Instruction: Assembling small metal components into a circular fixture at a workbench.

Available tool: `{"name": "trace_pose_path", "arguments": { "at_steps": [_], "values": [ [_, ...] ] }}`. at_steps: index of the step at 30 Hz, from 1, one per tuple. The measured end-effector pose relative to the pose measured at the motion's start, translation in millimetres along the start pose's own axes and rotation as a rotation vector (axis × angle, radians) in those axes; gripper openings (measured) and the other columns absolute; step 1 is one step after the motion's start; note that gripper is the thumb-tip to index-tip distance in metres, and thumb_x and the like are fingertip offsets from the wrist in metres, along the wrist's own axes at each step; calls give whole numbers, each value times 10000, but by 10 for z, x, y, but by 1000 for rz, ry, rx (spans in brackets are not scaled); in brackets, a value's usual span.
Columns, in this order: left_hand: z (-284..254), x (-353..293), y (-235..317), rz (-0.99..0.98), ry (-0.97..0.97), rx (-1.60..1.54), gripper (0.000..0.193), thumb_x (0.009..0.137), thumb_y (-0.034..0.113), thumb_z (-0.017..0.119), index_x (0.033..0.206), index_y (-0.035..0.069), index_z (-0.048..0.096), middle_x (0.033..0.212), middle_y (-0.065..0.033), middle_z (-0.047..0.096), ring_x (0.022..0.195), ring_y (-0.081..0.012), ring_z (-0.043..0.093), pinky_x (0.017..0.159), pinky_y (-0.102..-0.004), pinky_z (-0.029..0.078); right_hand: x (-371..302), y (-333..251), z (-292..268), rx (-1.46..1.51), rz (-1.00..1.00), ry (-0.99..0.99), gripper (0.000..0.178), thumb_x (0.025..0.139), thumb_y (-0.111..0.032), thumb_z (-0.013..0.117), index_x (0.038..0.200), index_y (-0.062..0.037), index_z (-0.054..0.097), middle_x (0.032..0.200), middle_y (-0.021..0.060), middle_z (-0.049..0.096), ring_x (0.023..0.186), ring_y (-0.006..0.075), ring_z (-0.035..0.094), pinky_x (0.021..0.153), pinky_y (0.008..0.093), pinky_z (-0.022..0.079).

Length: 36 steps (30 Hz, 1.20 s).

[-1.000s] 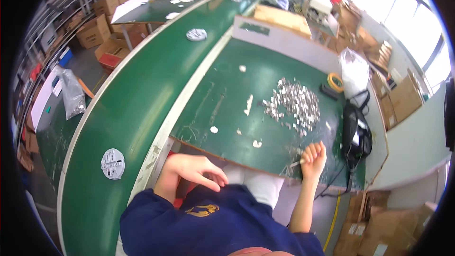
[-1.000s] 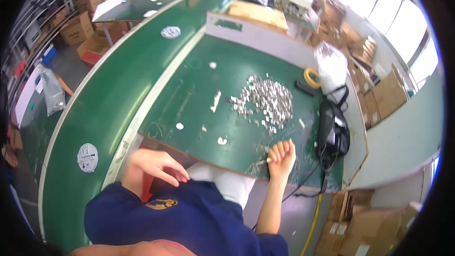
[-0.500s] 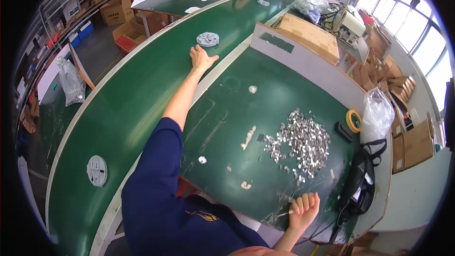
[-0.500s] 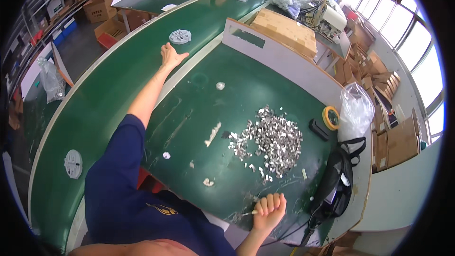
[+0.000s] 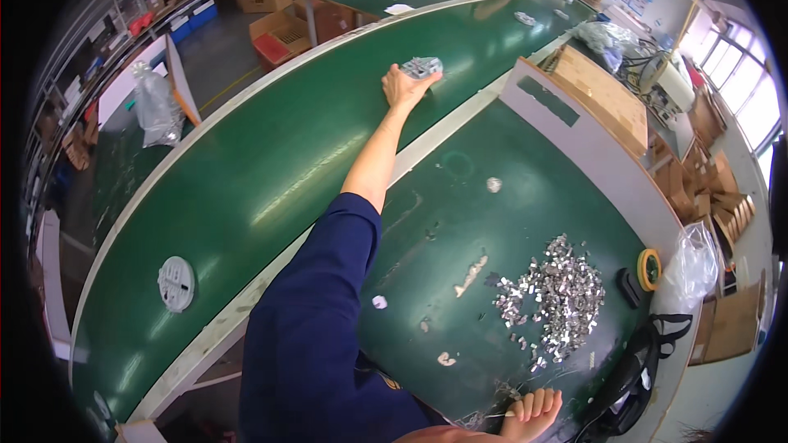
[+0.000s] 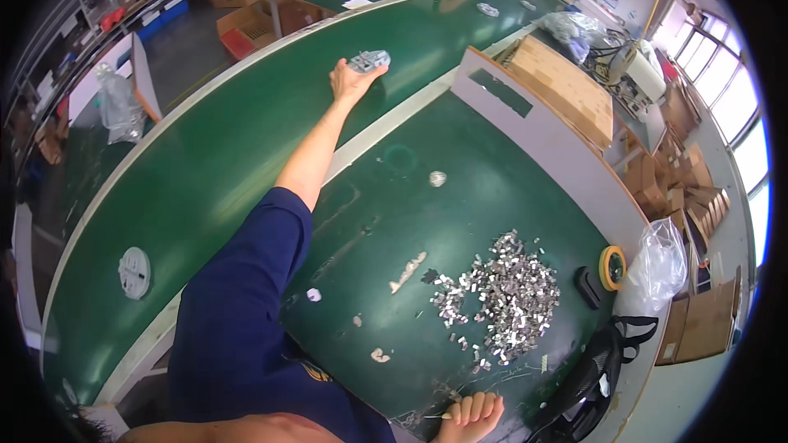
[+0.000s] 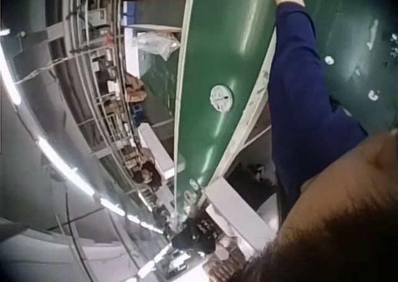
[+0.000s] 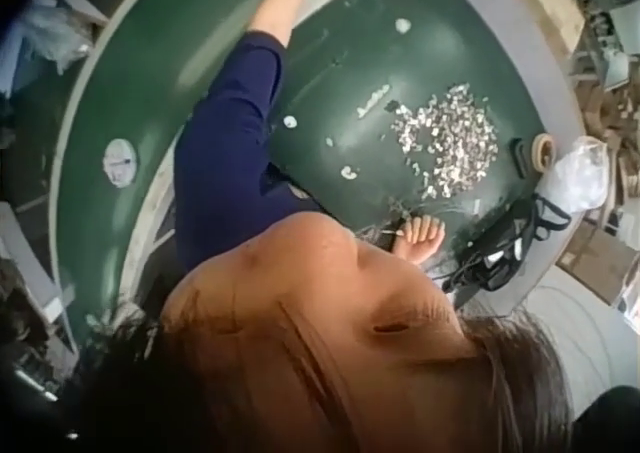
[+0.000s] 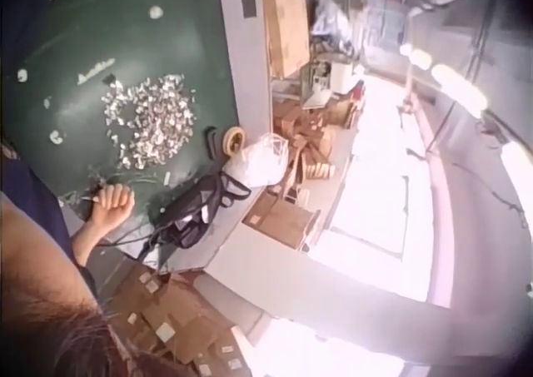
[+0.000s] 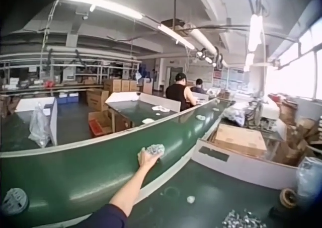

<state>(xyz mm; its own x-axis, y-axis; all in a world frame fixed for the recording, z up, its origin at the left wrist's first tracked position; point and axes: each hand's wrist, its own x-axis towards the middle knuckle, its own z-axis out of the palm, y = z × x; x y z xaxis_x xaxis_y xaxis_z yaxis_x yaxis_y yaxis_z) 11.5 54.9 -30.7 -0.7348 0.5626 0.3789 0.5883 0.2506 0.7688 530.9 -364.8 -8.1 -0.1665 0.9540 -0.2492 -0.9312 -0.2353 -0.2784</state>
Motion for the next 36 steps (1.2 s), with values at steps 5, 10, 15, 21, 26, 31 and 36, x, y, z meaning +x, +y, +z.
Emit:
{"name": "trace_pose_path", "arguments": {
  "at_steps": [5, 10, 15, 21, 26, 31, 36],
  "values": [
    [-68, -411, 309, -82, -131, -485, 1227, 553, 639, 862, 1370, -144, 389, 1329, -284, 533, 1256, -353, 515, 1069, -393, 407, 65, -55, 180, 27, 74, -57, 317, 1050, -261, 383, 792, -84, 430, 621, 12, 338, 459, 107, 282, 420, 269, 288],
    [-1052, -1064, 910, 91, -398, -691, 1228, 560, 580, 888, 1396, -137, 347, 1340, -260, 513, 1215, -304, 541, 1044, -357, 424, 284, -159, 768, -1244, 5, -179, 150, 956, -100, 589, 1076, -36, 653, 772, 27, 588, 479, 65, 426, 430, 195, 303],
    [-1966, -2020, 1413, 337, -846, -648, 1017, 644, 452, 884, 1421, -17, 424, 1320, -156, 547, 1244, -245, 519, 1050, -353, 404, 761, 55, 844, -2126, -370, -398, 166, 890, -91, 654, 1038, -31, 697, 872, 72, 669, 683, 144, 585, 594, 249, 442],
    [-2598, -2964, 1116, 800, -983, -416, 1053, 524, 322, 949, 1413, 55, 452, 1363, -150, 498, 1247, -305, 471, 1071, -390, 375, 894, 118, 507, -2408, -573, -250, 194, 875, -64, 640, 1060, -36, 691, 889, 108, 647, 709, 172, 591, 640, 309, 476],
    [-2815, -3493, 501, 816, -1284, -456, 1029, 516, 329, 936, 1386, 48, 462, 1392, -141, 463, 1216, -348, 418, 1051, -453, 359, 724, 236, 616, -2139, -368, -300, 198, 865, -53, 643, 1057, -28, 686, 891, 103, 636, 692, 181, 593, 644, 312, 480],
    [-2798, -3746, 361, 809, -1340, -396, 1010, 544, 339, 920, 1393, 50, 457, 1417, -134, 443, 1223, -356, 402, 1050, -464, 342, 705, 174, 671, -2190, -395, -237, 189, 860, -38, 651, 1044, -28, 691, 887, 93, 630, 673, 170, 584, 634, 300, 478],
    [-2720, -3806, 359, 823, -1283, -389, 983, 583, 344, 900, 1405, 54, 446, 1463, -129, 408, 1247, -353, 386, 1061, -467, 314, 710, 252, 589, -2189, -329, -398, 167, 840, -34, 687, 1006, -22, 696, 887, 75, 639, 665, 136, 567, 603, 276, 457]
  ]
}}
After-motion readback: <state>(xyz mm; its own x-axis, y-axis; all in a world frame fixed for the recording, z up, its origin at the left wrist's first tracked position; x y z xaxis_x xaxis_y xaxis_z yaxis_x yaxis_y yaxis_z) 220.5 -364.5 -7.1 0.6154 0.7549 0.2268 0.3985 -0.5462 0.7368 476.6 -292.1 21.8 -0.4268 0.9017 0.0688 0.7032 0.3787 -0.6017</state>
